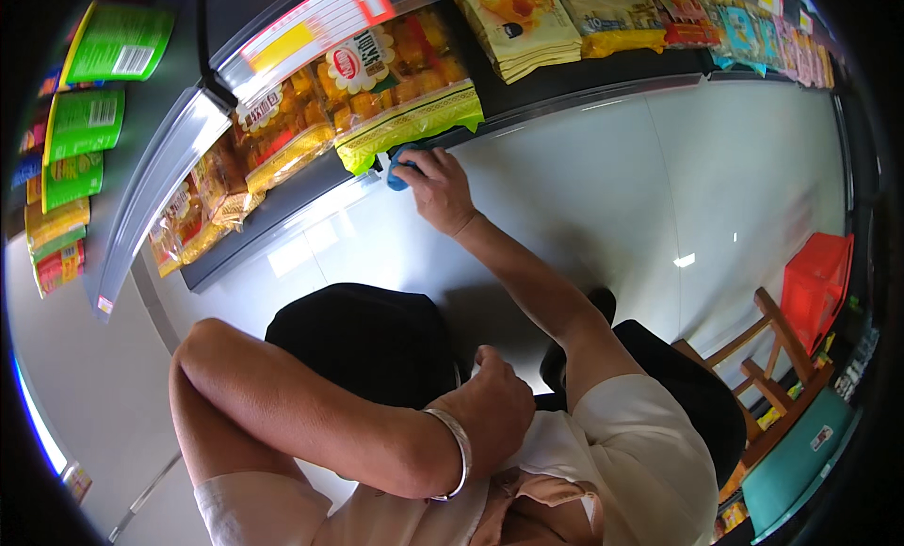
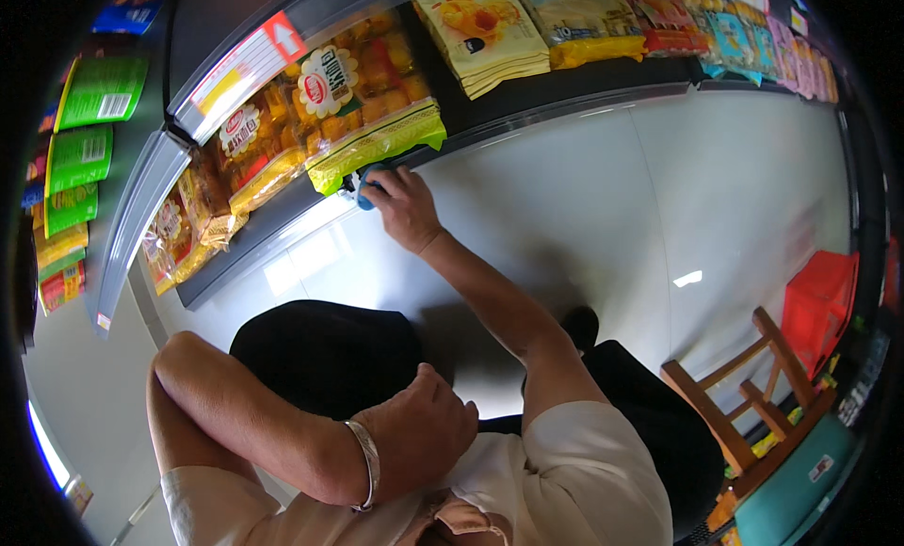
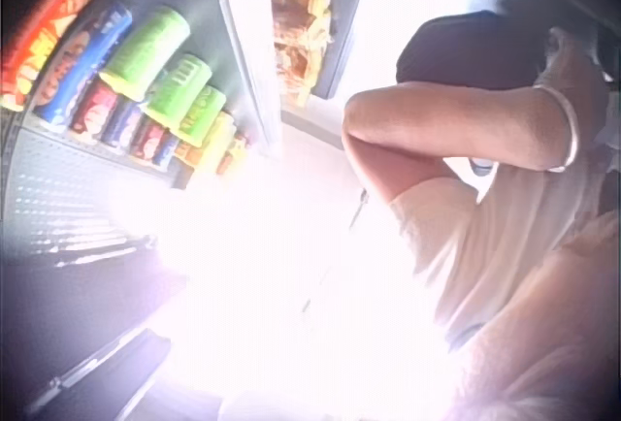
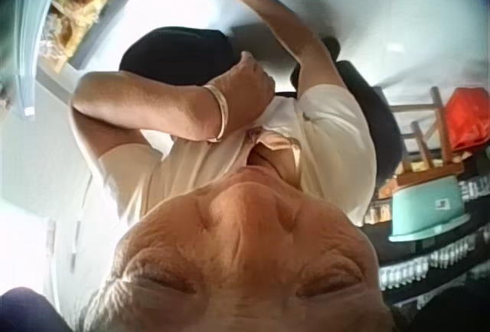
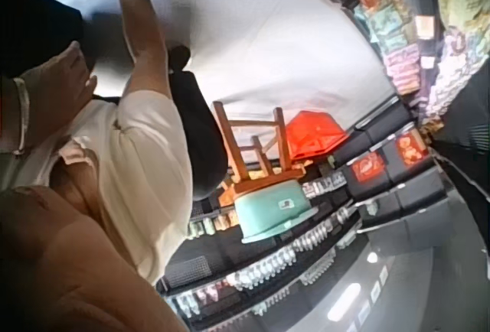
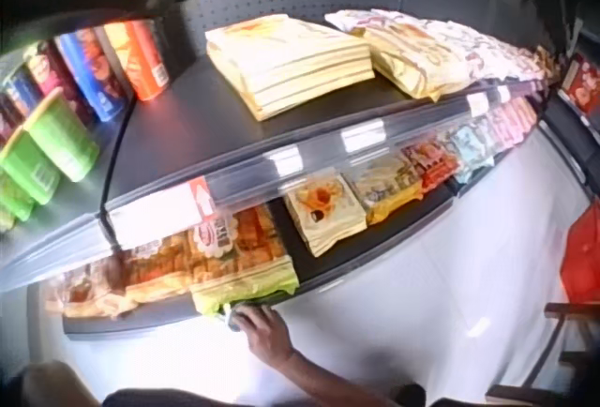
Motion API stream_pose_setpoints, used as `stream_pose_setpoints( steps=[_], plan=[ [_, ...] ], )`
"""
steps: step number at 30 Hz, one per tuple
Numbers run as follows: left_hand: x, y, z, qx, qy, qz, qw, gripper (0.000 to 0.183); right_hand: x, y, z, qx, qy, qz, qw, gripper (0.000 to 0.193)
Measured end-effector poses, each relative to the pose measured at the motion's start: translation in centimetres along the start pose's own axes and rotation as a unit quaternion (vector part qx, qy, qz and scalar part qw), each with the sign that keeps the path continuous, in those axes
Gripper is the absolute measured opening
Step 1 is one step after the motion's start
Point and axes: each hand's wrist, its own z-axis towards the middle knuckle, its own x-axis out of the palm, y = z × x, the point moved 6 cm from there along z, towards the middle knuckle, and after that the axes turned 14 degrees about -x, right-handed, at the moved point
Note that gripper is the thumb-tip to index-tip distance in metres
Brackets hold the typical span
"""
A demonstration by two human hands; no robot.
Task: The person wipes individual packages of bread and the edges of the display shelves with a blue cloth. They handle one bag at a time, cleaning its exterior surface and then placing it back onto the shelf.
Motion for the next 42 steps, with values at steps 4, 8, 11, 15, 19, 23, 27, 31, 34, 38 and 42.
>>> stream_pose_setpoints(
  steps=[4,8,11,15,19,23,27,31,34,38,42],
  plan=[
    [1.3,0.2,-0.3,-0.011,-0.02,0.032,0.999,0.041,-2.3,-3.7,-1.9,0.021,-0.036,-0.02,0.999,0.027],
    [0.4,-0.3,-0.3,0.003,-0.022,0.026,0.999,0.039,-8.3,-9.7,-5.6,0.098,-0.068,-0.093,0.989,0.034],
    [0.1,-0.8,-0.1,0.0,-0.014,0.022,1.0,0.04,-12.4,-13.3,-7.3,0.157,-0.142,-0.138,0.968,0.036],
    [0.0,-1.0,0.2,0.004,0.0,0.032,0.999,0.042,-14.0,-15.3,-8.0,0.219,-0.195,-0.168,0.941,0.038],
    [-0.6,-1.0,0.3,0.008,-0.006,0.041,0.999,0.044,-9.2,-11.1,-6.5,0.191,-0.149,-0.141,0.96,0.038],
    [-0.8,-0.7,1.3,0.028,-0.003,0.06,0.998,0.045,-9.3,-10.9,-6.4,0.164,-0.133,-0.08,0.974,0.035],
    [-0.7,-0.5,1.4,0.007,-0.015,0.044,0.999,0.045,-13.2,-14.8,-7.1,0.155,-0.131,-0.11,0.973,0.033],
    [-0.7,-0.2,1.6,0.006,-0.006,0.038,0.999,0.046,-19.1,-21.4,-10.1,0.232,-0.197,-0.18,0.935,0.035],
    [-0.6,-0.3,1.8,0.01,0.002,0.056,0.998,0.046,-22.9,-26.0,-11.5,0.318,-0.233,-0.221,0.892,0.032],
    [-0.8,0.1,2.3,0.006,0.005,0.03,1.0,0.046,-23.6,-26.5,-11.4,0.352,-0.269,-0.261,0.858,0.043],
    [-1.0,0.4,2.8,0.005,0.018,0.019,1.0,0.048,-18.9,-21.8,-10.0,0.32,-0.226,-0.292,0.873,0.061]
  ],
)
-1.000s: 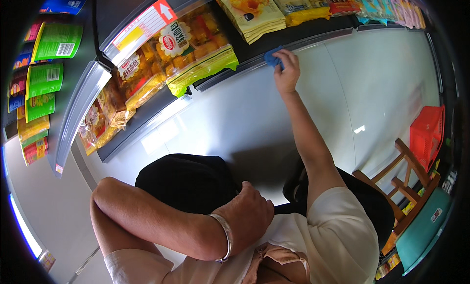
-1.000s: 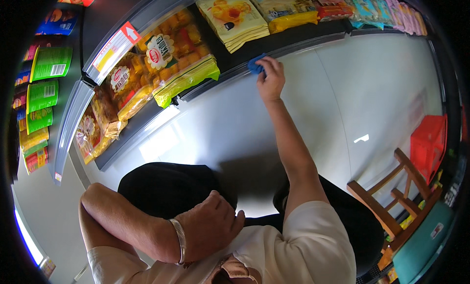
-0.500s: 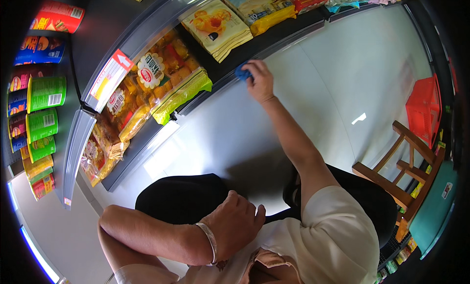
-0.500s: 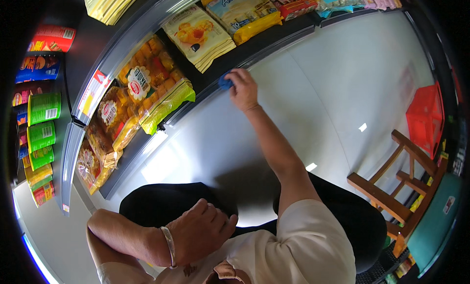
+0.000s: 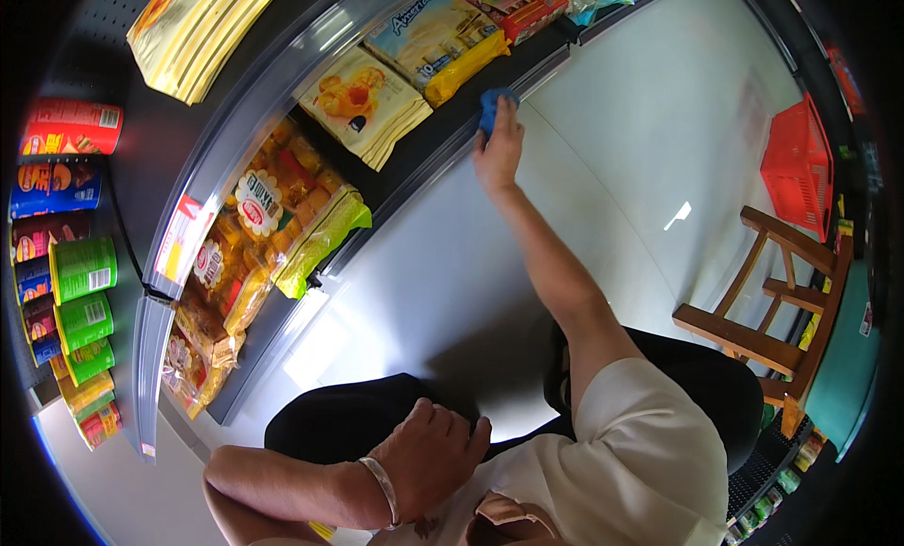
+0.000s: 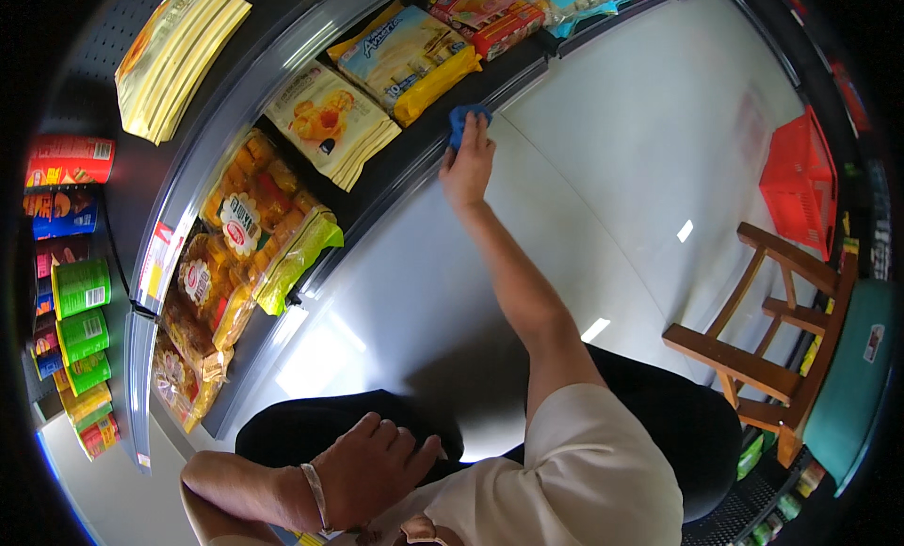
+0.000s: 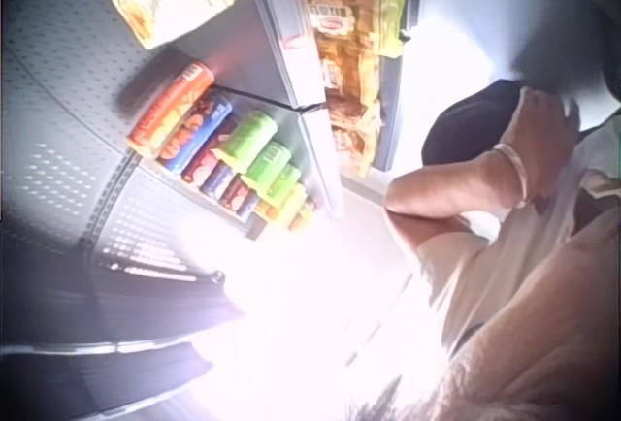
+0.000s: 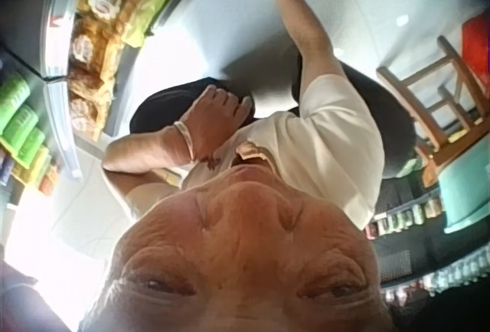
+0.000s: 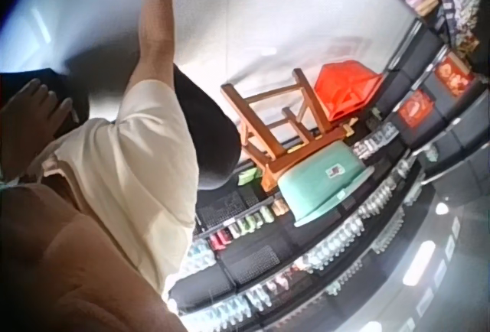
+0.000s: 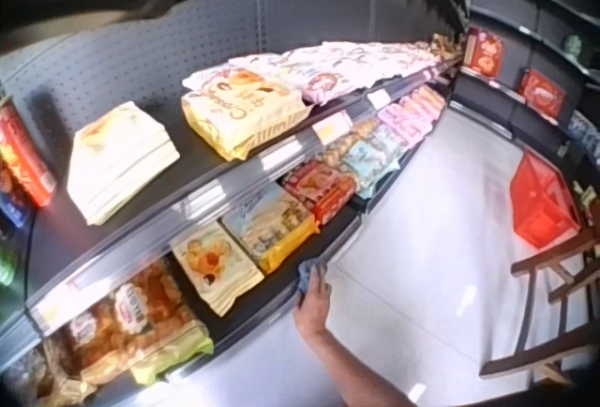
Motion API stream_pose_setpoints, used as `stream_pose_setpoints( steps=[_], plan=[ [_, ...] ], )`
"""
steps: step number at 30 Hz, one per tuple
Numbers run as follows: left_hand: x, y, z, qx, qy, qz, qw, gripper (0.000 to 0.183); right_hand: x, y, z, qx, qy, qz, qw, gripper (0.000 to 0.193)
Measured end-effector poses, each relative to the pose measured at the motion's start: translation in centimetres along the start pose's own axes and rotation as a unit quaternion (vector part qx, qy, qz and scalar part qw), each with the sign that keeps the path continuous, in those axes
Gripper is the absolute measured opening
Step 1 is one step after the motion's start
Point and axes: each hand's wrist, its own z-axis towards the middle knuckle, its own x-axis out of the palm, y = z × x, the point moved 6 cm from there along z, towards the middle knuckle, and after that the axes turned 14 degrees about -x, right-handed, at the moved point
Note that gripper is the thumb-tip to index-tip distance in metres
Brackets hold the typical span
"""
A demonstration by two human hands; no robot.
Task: The person wipes individual packages of bread and the edges of the display shelves with a blue cloth. They handle one bag at a time, cleaning its exterior surface and then placing it back onto the shelf.
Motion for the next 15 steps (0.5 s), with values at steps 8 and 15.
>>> stream_pose_setpoints(
  steps=[8,15],
  plan=[
    [0.5,0.7,-0.2,0.001,-0.044,-0.023,0.999,0.048,0.4,-6.7,5.0,0.022,0.026,-0.092,0.995,0.065],
    [0.3,1.2,-0.9,-0.015,-0.038,-0.032,0.999,0.051,-0.4,-15.4,12.6,0.144,0.099,-0.145,0.974,0.062]
  ],
)
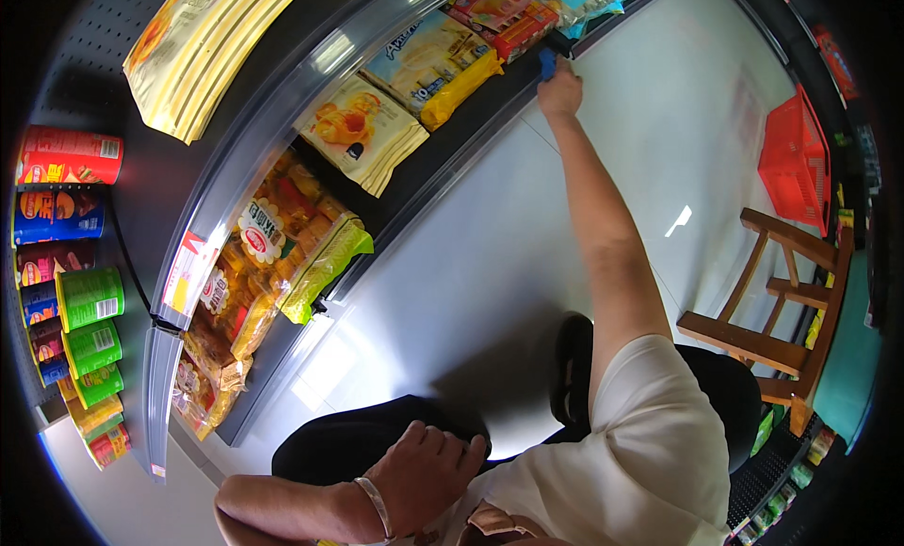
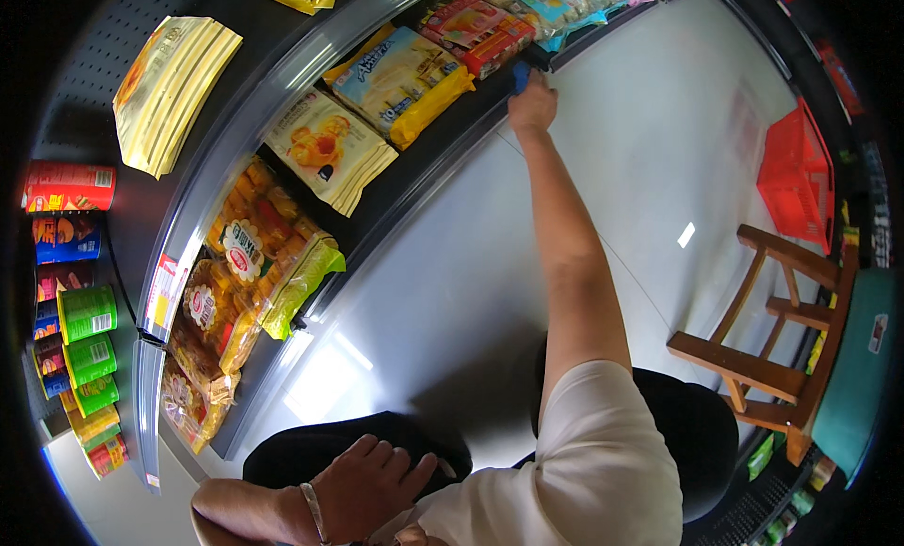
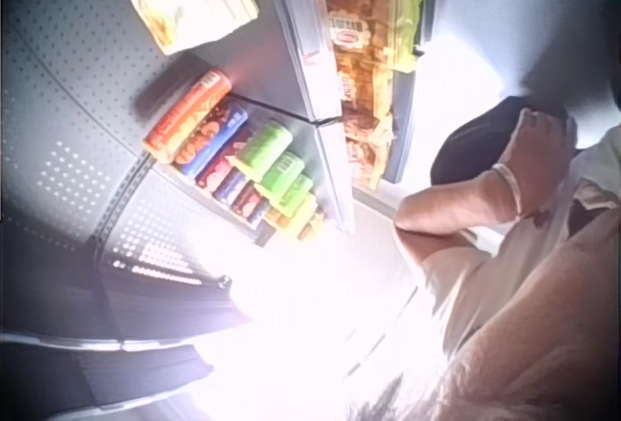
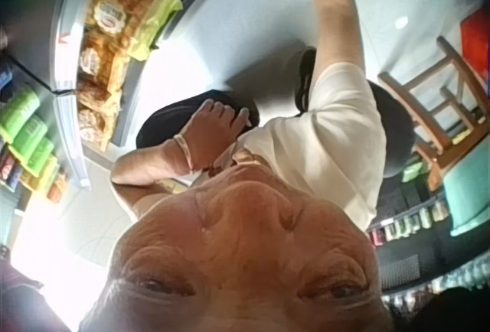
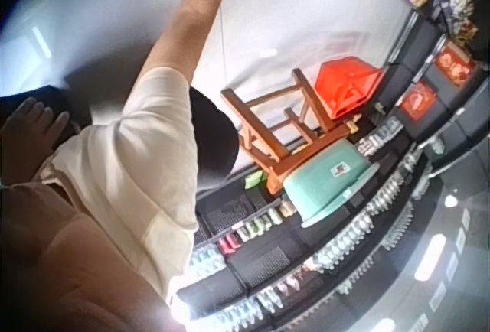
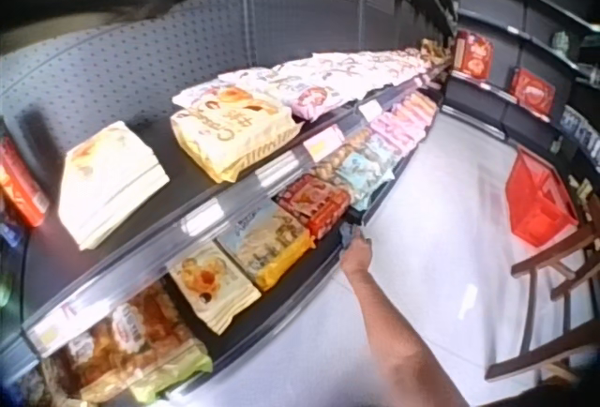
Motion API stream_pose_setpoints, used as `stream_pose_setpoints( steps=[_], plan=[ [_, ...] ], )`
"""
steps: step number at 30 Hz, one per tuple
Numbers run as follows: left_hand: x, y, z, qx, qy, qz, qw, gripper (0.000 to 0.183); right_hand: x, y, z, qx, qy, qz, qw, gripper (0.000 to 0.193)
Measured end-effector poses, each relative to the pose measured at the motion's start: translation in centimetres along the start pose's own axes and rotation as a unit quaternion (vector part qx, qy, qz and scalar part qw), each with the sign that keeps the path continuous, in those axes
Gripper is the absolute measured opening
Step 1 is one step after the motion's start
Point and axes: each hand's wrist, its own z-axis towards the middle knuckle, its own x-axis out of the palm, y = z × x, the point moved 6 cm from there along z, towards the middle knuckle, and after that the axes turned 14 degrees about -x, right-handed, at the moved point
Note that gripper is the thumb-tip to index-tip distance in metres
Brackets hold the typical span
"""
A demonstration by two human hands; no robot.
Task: The person wipes individual packages of bread and the edges of the display shelves with a blue cloth. They handle one bag at a time, cleaning its exterior surface and then placing it back onto the shelf.
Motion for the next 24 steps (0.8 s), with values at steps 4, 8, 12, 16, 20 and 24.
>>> stream_pose_setpoints(
  steps=[4,8,12,16,20,24],
  plan=[
    [0.3,0.4,-0.5,0.002,0.008,-0.006,1.0,0.055,0.0,0.5,1.5,-0.163,-0.028,-0.128,0.978,0.051],
    [0.7,0.8,-0.7,-0.002,-0.003,-0.014,1.0,0.059,1.7,1.3,2.7,-0.205,0.052,-0.209,0.955,0.043],
    [0.0,1.2,-0.7,0.016,-0.004,-0.021,1.0,0.056,1.3,1.8,2.8,-0.234,0.089,-0.227,0.941,0.039],
    [0.5,0.9,-1.1,0.016,-0.046,-0.021,0.999,0.049,0.9,3.4,1.6,-0.269,0.133,-0.247,0.921,0.038],
    [0.3,0.5,-0.9,0.031,-0.024,-0.003,0.999,0.047,0.8,5.3,-0.7,-0.312,0.121,-0.244,0.91,0.037],
    [0.4,0.0,-0.8,0.037,0.012,0.024,0.999,0.048,0.3,8.1,-4.1,-0.353,0.105,-0.207,0.907,0.033]
  ],
)
